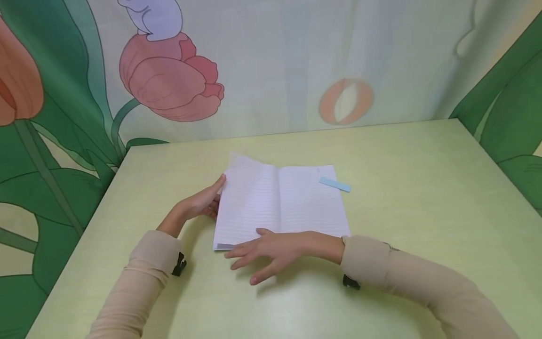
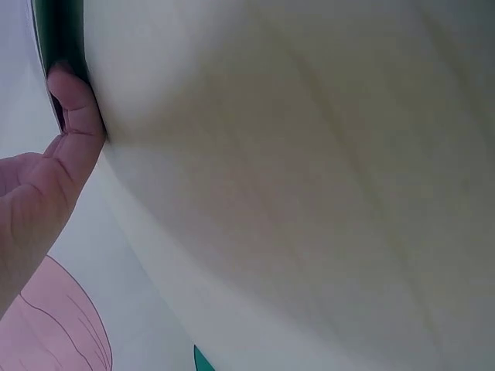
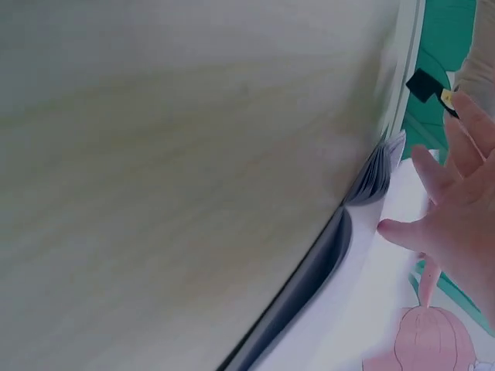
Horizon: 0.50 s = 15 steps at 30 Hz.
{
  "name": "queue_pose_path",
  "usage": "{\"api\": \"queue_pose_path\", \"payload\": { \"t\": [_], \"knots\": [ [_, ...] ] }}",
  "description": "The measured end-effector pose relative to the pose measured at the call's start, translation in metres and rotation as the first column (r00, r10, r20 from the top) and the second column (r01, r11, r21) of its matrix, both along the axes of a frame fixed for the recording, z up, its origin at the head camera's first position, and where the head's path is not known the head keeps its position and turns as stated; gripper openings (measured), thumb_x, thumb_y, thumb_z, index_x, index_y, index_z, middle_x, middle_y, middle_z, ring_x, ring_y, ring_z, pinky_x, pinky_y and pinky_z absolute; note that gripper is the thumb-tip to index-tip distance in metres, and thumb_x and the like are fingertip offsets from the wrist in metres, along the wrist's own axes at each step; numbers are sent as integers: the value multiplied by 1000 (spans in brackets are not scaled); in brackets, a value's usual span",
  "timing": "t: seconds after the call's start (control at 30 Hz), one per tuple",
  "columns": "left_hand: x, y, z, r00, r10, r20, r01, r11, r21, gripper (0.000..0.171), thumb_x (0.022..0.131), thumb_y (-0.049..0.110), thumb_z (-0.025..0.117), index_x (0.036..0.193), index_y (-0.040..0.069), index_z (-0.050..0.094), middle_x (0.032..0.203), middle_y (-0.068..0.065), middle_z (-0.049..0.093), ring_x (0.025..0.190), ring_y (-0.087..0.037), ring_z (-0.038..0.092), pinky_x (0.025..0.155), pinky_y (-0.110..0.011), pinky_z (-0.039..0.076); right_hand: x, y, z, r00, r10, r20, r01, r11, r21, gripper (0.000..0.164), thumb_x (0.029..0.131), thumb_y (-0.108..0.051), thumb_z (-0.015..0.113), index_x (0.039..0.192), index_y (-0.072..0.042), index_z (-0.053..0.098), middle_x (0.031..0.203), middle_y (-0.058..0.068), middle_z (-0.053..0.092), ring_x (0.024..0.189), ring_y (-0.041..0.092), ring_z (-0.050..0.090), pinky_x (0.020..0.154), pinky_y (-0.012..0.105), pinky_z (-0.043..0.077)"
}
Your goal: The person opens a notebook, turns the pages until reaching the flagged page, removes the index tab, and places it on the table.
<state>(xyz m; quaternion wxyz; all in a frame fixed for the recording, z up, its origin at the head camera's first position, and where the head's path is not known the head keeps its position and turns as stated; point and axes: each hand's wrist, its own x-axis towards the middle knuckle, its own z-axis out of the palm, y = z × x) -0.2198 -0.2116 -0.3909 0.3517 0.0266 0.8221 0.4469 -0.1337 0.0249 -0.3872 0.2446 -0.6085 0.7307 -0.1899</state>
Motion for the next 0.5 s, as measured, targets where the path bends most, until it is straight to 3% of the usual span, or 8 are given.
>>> {"api": "queue_pose_path", "payload": {
  "t": [0.13,0.23,0.27,0.33,0.37,0.5],
  "knots": [
    [0,1,-2,999,-22,-36,22,1000,-15,81,92,57,34,145,4,3,116,-22,41,69,-22,50,64,-31,44,2,-4,2,1000,8,-18,-7,1000,28,51,90,-44,50,136,-21,45,144,-8,32,131,3,22,101,60,9],
    [-1,0,-5,995,-62,-74,60,998,-37,90,91,32,54,144,20,-17,115,-24,42,66,-21,49,62,-31,43,2,0,4,999,-18,-46,19,1000,17,50,91,-41,52,135,-19,46,141,-6,37,130,5,27,101,58,14],
    [-1,0,-5,992,-79,-99,74,996,-51,91,90,24,58,145,20,-14,116,-21,42,65,-21,49,61,-30,43,1,2,5,998,-37,-55,37,999,5,49,91,-40,52,134,-18,47,140,-5,39,130,7,27,101,57,15],
    [-1,-1,-6,984,-113,-140,103,992,-79,87,88,14,61,147,19,-3,93,-19,48,64,-20,48,60,-29,42,-2,10,7,994,-87,-65,86,996,-29,48,91,-38,53,134,-16,48,139,-2,41,130,10,29,101,55,18],
    [-1,-1,-7,980,-126,-155,114,990,-83,84,87,10,60,148,18,3,90,-16,47,64,-20,48,60,-29,41,-4,15,7,990,-122,-68,119,992,-42,48,91,-38,52,134,-15,48,139,-2,41,131,12,29,102,53,18],
    [-2,-1,-7,970,-158,-185,141,985,-102,75,86,7,60,146,12,16,76,-8,37,61,-19,44,59,-28,38,-14,43,4,957,-272,-104,267,962,-64,54,91,-38,52,137,-11,42,141,2,37,133,17,24,104,49,17]
  ]
}}
